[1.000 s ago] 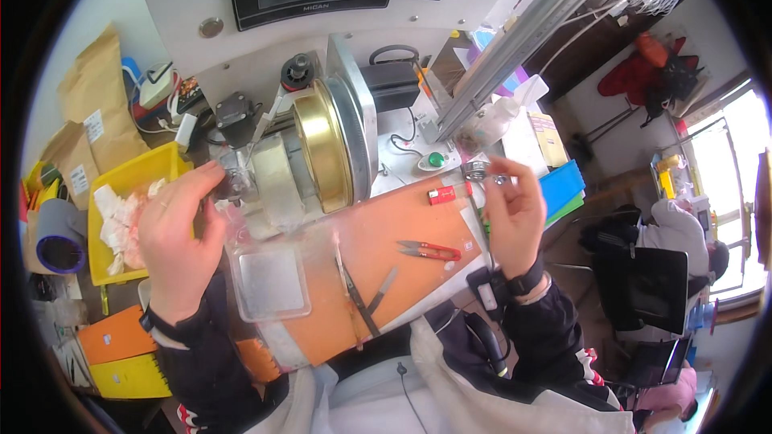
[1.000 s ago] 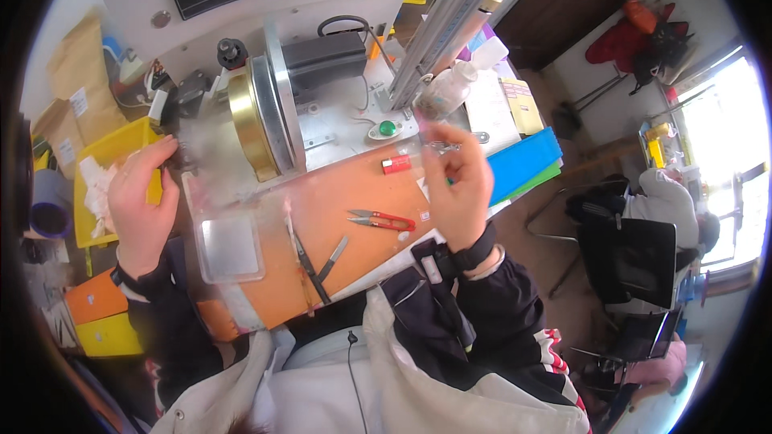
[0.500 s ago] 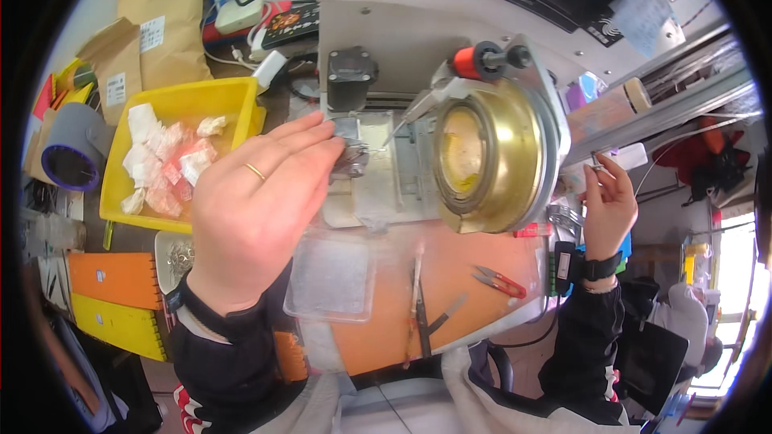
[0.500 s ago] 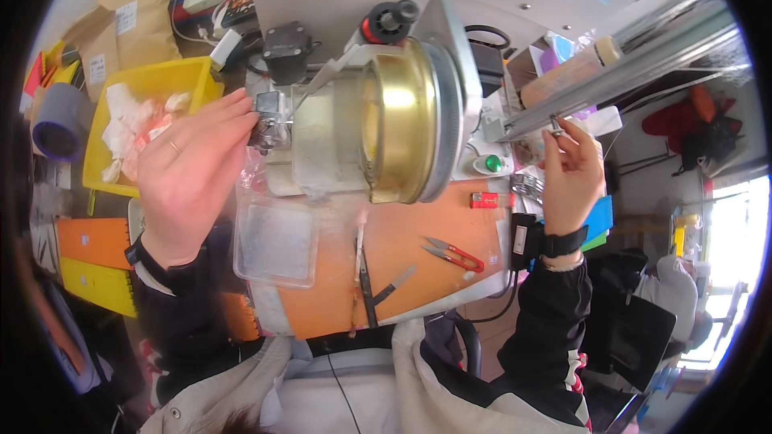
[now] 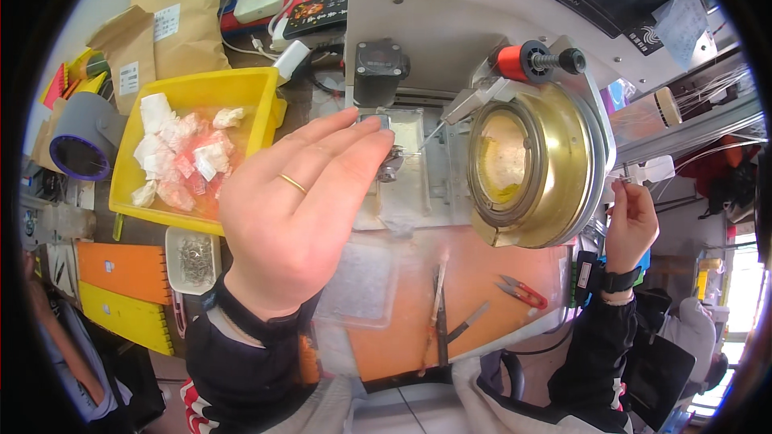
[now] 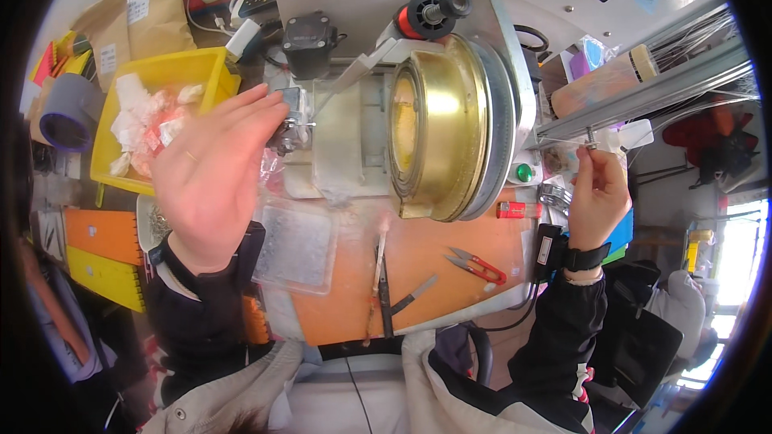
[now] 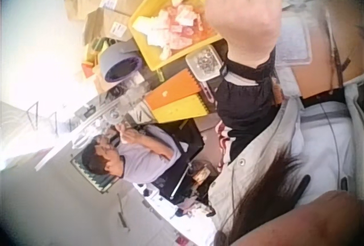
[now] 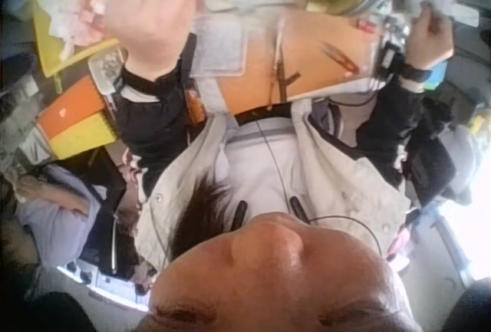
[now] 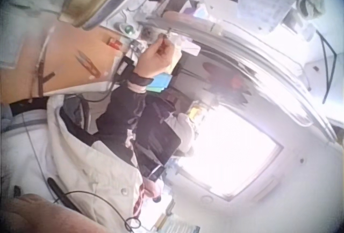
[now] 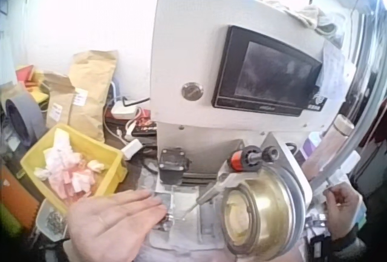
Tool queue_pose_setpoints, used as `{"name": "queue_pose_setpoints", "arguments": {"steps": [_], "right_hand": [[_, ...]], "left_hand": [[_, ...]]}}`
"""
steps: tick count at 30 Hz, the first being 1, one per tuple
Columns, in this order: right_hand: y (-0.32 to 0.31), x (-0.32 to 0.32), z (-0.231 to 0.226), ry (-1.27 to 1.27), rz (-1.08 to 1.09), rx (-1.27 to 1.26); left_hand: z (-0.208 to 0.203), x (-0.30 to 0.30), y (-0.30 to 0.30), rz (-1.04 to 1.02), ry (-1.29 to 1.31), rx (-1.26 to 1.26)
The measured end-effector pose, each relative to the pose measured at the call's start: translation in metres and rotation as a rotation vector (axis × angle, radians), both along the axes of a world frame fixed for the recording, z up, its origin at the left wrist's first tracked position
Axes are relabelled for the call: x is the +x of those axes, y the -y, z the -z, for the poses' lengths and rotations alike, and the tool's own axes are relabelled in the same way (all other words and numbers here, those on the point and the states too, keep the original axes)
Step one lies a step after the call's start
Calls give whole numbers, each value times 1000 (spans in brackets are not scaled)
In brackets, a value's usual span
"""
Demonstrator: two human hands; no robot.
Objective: Assembling and labeling small plastic and metal components at a workshop desk.
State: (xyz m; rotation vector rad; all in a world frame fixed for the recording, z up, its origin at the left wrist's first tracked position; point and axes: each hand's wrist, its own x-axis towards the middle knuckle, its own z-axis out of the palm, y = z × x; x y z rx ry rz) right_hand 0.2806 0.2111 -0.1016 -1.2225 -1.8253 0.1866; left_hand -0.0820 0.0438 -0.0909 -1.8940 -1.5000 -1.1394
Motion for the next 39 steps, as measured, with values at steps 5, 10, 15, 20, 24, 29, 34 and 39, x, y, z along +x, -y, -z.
{"name": "queue_pose_setpoints", "arguments": {"steps": [5, 10, 15, 20, 24, 29, 34, 39], "right_hand": [[1, -1, 0, 47, 20, 24], [-1, -2, 2, 1, -5, 21], [0, -3, -2, 49, 17, 26], [14, 6, -9, 18, 75, -62], [63, 27, -10, 156, 165, -14], [113, 70, -2, 1, 81, 376], [177, -28, -45, -176, -475, 143], [187, -141, -39, -822, -838, -1216]], "left_hand": [[2, 1, -3, -17, 1, 1], [3, 2, -3, -19, 16, 14], [-3, 7, 3, -23, 95, -57], [-5, 6, 6, 13, 106, -110], [-6, 11, 6, 14, 187, -128], [-5, 7, 5, 28, 132, -53], [-16, 8, 24, -5, 325, -142], [-52, 8, 25, -19, 356, -338]]}}
